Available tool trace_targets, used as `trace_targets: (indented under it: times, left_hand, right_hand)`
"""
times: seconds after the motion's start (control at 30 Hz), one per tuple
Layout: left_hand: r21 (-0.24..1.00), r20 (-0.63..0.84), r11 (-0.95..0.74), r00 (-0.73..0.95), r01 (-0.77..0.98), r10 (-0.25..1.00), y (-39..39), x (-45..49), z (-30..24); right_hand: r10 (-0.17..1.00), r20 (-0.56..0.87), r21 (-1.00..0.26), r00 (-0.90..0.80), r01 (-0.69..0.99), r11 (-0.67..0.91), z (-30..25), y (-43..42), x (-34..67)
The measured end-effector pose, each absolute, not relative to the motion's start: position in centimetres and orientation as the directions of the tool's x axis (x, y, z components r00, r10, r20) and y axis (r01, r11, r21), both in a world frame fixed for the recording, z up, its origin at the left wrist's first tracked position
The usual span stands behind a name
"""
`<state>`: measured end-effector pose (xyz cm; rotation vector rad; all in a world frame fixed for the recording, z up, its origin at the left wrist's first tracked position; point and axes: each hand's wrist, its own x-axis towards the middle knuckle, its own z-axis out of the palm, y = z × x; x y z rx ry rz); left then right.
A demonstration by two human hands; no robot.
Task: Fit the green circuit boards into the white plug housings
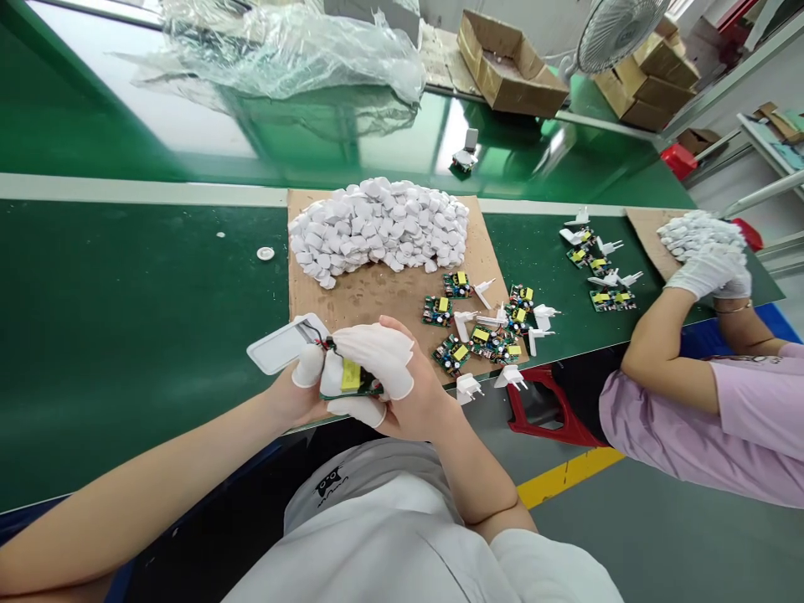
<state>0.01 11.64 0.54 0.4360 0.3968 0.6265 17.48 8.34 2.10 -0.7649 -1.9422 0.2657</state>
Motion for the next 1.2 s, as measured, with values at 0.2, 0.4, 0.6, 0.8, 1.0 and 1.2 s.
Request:
trace_targets:
  times: [0.2, 0.4, 0.6, 0.8, 1.0, 1.2]
  left_hand:
    - [0.567, -0.15, 0.646, 0.707, -0.511, 0.691, 11.8, 0.7, 1.5]
    - [0.504, -0.084, 0.697, 0.774, -0.51, 0.627, 11.9, 0.3, 1.5]
    - [0.48, 0.002, 0.607, 0.693, -0.633, 0.721, 11.8, 0.3, 1.8]
    - [0.631, -0.335, 0.68, 0.659, -0.374, 0.674, 12.4, 0.9, 1.6]
    - [0.653, -0.462, 0.692, 0.562, -0.308, 0.686, 13.4, 1.5, 0.8]
    - [0.694, -0.453, 0.649, 0.511, -0.313, 0.731, 14.3, 1.3, 1.3]
  right_hand:
    - [0.569, 0.761, -0.43, -0.31, 0.414, 0.802, 1.6, 8.4, 17.0]
    - [0.589, 0.742, -0.449, -0.32, 0.415, 0.791, 2.6, 8.4, 17.0]
    - [0.755, 0.61, -0.689, -0.239, 0.311, 0.655, 3.9, 8.6, 18.0]
    - [0.985, 0.069, -0.986, -0.158, 0.141, 0.091, 7.3, 19.9, 26.2]
    - [0.964, 0.156, -0.769, 0.214, 0.639, -0.018, 10.0, 33.5, 29.5]
    - [0.985, 0.121, -0.55, 0.122, 0.834, -0.036, 9.9, 35.2, 29.1]
